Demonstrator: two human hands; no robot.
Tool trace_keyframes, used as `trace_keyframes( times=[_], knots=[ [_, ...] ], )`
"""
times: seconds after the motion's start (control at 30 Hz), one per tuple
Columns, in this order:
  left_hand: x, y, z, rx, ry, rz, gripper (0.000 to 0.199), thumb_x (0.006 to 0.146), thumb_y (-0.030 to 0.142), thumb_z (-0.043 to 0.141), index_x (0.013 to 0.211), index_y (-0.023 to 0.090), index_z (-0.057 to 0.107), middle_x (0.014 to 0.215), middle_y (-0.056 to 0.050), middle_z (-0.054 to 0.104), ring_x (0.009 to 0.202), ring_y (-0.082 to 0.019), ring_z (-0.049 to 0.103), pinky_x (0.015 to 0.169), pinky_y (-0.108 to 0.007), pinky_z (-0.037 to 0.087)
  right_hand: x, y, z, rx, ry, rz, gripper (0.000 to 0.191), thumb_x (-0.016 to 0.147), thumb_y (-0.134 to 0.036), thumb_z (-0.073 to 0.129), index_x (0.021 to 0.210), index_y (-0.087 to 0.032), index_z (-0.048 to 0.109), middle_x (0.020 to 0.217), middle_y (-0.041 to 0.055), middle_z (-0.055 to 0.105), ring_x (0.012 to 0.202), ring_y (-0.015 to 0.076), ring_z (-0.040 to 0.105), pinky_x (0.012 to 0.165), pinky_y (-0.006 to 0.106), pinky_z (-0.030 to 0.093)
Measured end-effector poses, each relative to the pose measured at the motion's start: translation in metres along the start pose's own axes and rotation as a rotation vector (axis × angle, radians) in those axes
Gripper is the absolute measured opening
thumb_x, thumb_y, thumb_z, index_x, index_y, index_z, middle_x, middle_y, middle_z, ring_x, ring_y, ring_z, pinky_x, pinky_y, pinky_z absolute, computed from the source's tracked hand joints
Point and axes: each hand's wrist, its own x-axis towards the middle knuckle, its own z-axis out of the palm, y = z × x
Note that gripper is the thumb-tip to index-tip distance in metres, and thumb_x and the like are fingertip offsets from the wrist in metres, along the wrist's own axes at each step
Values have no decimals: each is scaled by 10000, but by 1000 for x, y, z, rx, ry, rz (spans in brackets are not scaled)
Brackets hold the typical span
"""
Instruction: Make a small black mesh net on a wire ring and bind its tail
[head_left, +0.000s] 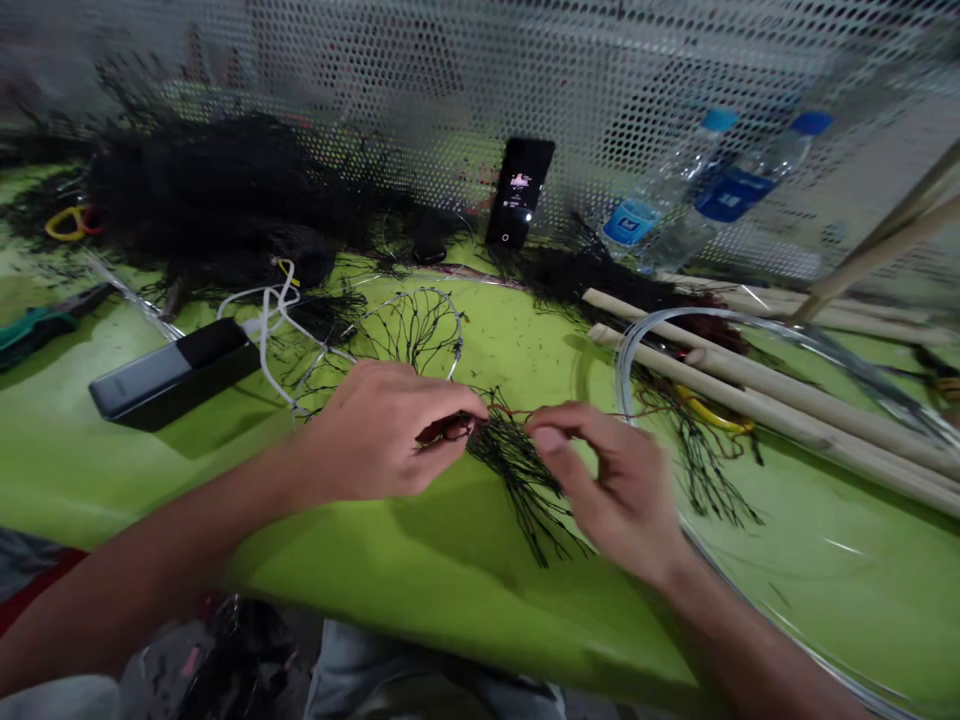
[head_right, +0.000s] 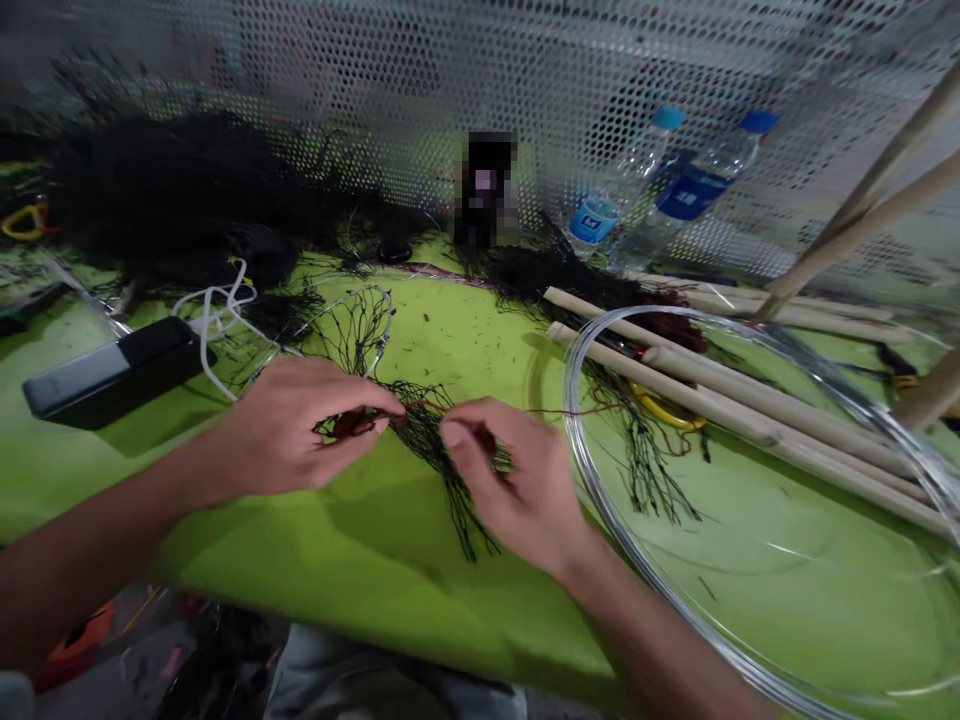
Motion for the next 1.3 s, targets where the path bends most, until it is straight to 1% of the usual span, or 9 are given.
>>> trace_keyframes(
  times=[0.1,0.33,0.47,0.73,0.87,1.03,1.13,1.2,1.3],
  knots=[
    [1,2,-6,-57,-20,-34,156,979,214,645,1047,232,784,747,46,777,633,-100,695,621,-245,458,-2,-5,8,-64,40,-74,112,979,-210,671,1088,-235,662,803,-7,700,679,149,657,616,295,535],
    [5,5,-11,-129,-14,-81,140,997,243,637,1019,242,775,784,44,796,647,-109,718,627,-229,538,-3,-16,26,-40,30,-6,156,924,-352,779,988,-224,716,831,20,765,688,185,691,601,330,500],
    [6,4,-11,-102,-22,-100,147,1001,271,627,1005,257,773,779,40,802,632,-122,715,603,-239,529,2,-18,29,112,25,63,51,950,-210,713,924,-239,746,830,7,756,741,174,685,677,330,499],
    [7,3,-19,-65,28,-110,151,991,245,630,960,244,778,740,50,794,535,-79,649,526,-204,450,8,-12,-14,497,-350,71,271,970,-349,704,738,-214,671,1043,57,654,964,208,637,809,357,497],
    [6,1,-25,-37,103,-85,114,982,255,678,947,225,782,678,66,757,482,-53,596,524,-186,443,10,-1,-39,419,-290,-1,376,982,-557,682,768,-260,769,1162,78,707,1078,266,648,861,415,525],
    [6,-3,-31,-18,161,-106,100,972,228,688,973,234,788,728,65,779,534,-55,640,555,-180,457,18,19,-66,538,-324,-147,367,990,-629,608,890,-332,799,873,39,746,955,266,683,1138,537,461],
    [7,-3,-32,-24,166,-85,103,961,236,695,960,221,797,705,56,775,537,-64,645,555,-176,469,22,28,-72,571,-198,-125,439,927,-662,672,685,-301,731,914,59,712,1017,271,654,1156,541,455],
    [7,-3,-33,-19,159,-90,124,961,246,683,952,217,804,691,53,769,526,-70,632,553,-181,466,23,36,-73,671,-194,-142,515,921,-644,689,570,-277,598,745,38,642,866,244,643,1091,515,491],
    [6,-5,-34,-32,158,-122,133,957,267,687,962,220,811,687,53,767,520,-73,633,540,-184,451,22,53,-77,810,-507,-452,591,1060,-618,495,580,-274,469,453,-27,342,629,223,564,910,460,514]
  ],
)
